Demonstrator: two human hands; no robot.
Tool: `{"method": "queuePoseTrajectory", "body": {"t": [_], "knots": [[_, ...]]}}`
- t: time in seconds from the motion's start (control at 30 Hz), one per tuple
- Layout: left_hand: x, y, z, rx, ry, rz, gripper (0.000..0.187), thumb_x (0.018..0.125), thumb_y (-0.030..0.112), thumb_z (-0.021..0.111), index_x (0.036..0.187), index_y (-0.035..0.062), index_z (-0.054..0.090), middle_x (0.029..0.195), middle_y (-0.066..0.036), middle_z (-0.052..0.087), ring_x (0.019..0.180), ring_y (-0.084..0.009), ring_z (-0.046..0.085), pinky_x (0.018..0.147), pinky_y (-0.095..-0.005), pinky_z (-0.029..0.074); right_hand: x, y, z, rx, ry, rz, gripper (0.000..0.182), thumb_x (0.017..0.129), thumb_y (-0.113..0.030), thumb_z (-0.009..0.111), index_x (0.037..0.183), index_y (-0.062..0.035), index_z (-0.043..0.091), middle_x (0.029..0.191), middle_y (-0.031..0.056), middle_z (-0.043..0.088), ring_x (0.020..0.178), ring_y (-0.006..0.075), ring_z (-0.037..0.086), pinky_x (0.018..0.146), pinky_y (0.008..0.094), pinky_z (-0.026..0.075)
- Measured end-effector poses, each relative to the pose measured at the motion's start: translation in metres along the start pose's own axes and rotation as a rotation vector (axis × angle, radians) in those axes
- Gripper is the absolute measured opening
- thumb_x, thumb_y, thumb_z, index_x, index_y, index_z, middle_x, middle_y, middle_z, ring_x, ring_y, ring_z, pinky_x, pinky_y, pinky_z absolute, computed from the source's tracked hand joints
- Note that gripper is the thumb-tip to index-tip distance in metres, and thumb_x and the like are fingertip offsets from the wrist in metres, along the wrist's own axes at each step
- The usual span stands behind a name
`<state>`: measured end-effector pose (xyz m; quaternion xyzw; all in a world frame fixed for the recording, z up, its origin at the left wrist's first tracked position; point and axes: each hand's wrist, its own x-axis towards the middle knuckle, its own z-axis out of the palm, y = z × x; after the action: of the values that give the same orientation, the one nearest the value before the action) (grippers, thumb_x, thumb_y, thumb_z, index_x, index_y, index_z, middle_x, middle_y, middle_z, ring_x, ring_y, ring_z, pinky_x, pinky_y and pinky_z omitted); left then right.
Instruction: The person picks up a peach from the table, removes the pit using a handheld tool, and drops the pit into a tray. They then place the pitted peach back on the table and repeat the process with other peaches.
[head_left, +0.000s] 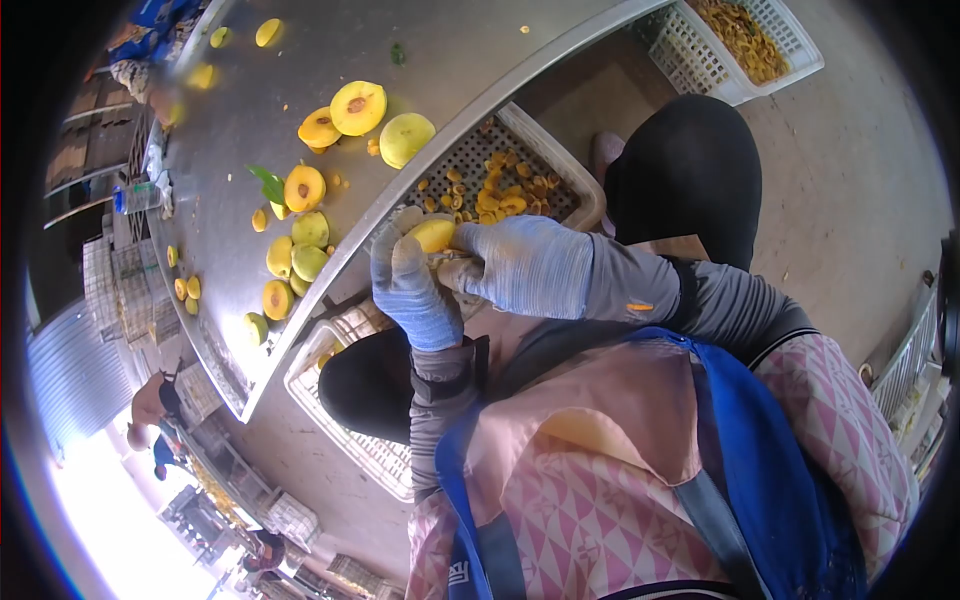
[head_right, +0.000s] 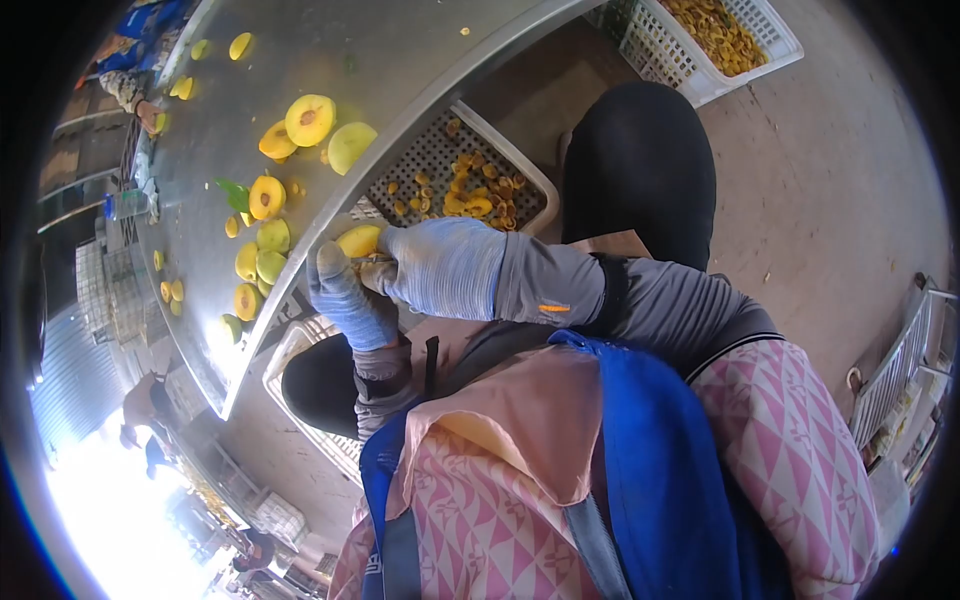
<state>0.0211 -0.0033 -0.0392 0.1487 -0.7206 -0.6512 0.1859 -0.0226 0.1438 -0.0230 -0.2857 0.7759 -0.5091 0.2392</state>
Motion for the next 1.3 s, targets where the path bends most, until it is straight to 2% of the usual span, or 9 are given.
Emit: {"method": "queuePoseTrajectory", "body": {"t": [0.2, 0.27, 0.37, 0.53, 0.67, 0.77, 0.83, 1.0, 1.3], "knots": [[0.003, -0.002, 0.001, -0.095, 0.005, 0.004, 0.056, 0.094, 0.052, 0.051, 0.110, -0.0019, 0.058, 0.088, -0.015, 0.067, 0.082, -0.0229, 0.064, 0.077, -0.0333, 0.052, -0.002, -0.003, -0.001, 0.428, -0.097, 0.048, 0.042, 0.096, -0.041, 0.050, 0.102, -0.0021, 0.064, 0.082, 0.0213, 0.066, 0.080, 0.0386, 0.064, 0.072, 0.0411, 0.048], [0.009, -0.006, -0.010, -0.450, 0.126, -0.222, 0.056, 0.094, 0.055, 0.049, 0.109, 0.0011, 0.056, 0.084, -0.013, 0.066, 0.075, -0.0229, 0.063, 0.075, -0.0336, 0.052, -0.006, -0.005, -0.004, 0.462, -0.144, 0.100, 0.041, 0.096, -0.041, 0.050, 0.102, -0.0031, 0.065, 0.083, 0.0212, 0.066, 0.081, 0.0381, 0.064, 0.073, 0.0406, 0.048], [-0.001, 0.028, -0.005, -0.447, 0.206, -0.308, 0.053, 0.096, 0.055, 0.046, 0.109, 0.0037, 0.056, 0.081, -0.011, 0.064, 0.068, -0.0203, 0.061, 0.063, -0.0290, 0.052, -0.004, -0.001, 0.000, 0.492, -0.191, 0.052, 0.043, 0.096, -0.039, 0.055, 0.114, -0.0006, 0.060, 0.096, 0.0186, 0.066, 0.089, 0.0267, 0.064, 0.081, 0.0343, 0.049], [-0.023, 0.067, -0.079, -0.067, 0.260, -0.144, 0.061, 0.097, 0.058, 0.037, 0.110, 0.0016, 0.056, 0.081, -0.011, 0.065, 0.052, -0.0150, 0.057, 0.041, -0.0201, 0.041, -0.002, 0.002, 0.005, -0.242, -0.055, 0.031, 0.034, 0.093, -0.035, 0.057, 0.109, -0.0055, 0.057, 0.080, 0.0217, 0.064, 0.078, 0.0380, 0.065, 0.068, 0.0451, 0.052], [-0.040, 0.060, -0.199, 0.447, 0.544, 0.060, 0.038, 0.094, 0.037, 0.059, 0.101, 0.0000, 0.064, 0.083, -0.006, 0.063, 0.073, -0.0127, 0.059, 0.061, -0.0243, 0.048, -0.004, 0.012, 0.012, -0.371, -0.024, -0.074, 0.027, 0.090, -0.033, 0.060, 0.095, -0.0063, 0.056, 0.070, 0.0183, 0.063, 0.069, 0.0396, 0.063, 0.060, 0.0479, 0.050], [-0.047, 0.051, -0.263, 0.836, 0.558, -0.270, 0.030, 0.091, 0.030, 0.063, 0.097, 0.0009, 0.068, 0.090, -0.007, 0.065, 0.081, -0.0157, 0.060, 0.077, -0.0294, 0.049, -0.005, 0.008, 0.011, -0.400, -0.049, -0.093, 0.027, 0.089, -0.032, 0.060, 0.094, -0.0061, 0.057, 0.069, 0.0186, 0.063, 0.069, 0.0393, 0.063, 0.060, 0.0480, 0.050], [-0.038, 0.054, -0.271, 1.558, 0.319, -0.206, 0.027, 0.088, 0.027, 0.065, 0.097, 0.0012, 0.068, 0.098, -0.012, 0.067, 0.090, -0.0242, 0.063, 0.083, -0.0346, 0.049, -0.003, 0.004, 0.009, -0.405, -0.070, -0.087, 0.027, 0.089, -0.032, 0.060, 0.094, -0.0058, 0.057, 0.069, 0.0187, 0.063, 0.069, 0.0392, 0.063, 0.061, 0.0482, 0.050], [0.066, 0.061, -0.215, 1.143, 0.094, 0.122, 0.026, 0.082, 0.014, 0.064, 0.105, 0.0011, 0.066, 0.102, -0.014, 0.065, 0.093, -0.0258, 0.062, 0.085, -0.0349, 0.048, 0.002, 0.004, 0.008, -0.432, -0.094, -0.051, 0.032, 0.088, -0.033, 0.061, 0.094, -0.0023, 0.056, 0.071, 0.0197, 0.063, 0.070, 0.0400, 0.063, 0.062, 0.0488, 0.050], [0.167, 0.001, -0.216, 1.267, -0.515, 0.022, 0.054, 0.075, 0.007, 0.066, 0.127, 0.0089, 0.056, 0.111, -0.013, 0.064, 0.097, -0.0253, 0.063, 0.086, -0.0344, 0.050, 0.005, 0.002, -0.002, -0.361, -0.067, -0.072, 0.033, 0.089, -0.033, 0.062, 0.096, -0.0003, 0.056, 0.068, 0.0210, 0.062, 0.067, 0.0392, 0.063, 0.058, 0.0466, 0.051]]}}
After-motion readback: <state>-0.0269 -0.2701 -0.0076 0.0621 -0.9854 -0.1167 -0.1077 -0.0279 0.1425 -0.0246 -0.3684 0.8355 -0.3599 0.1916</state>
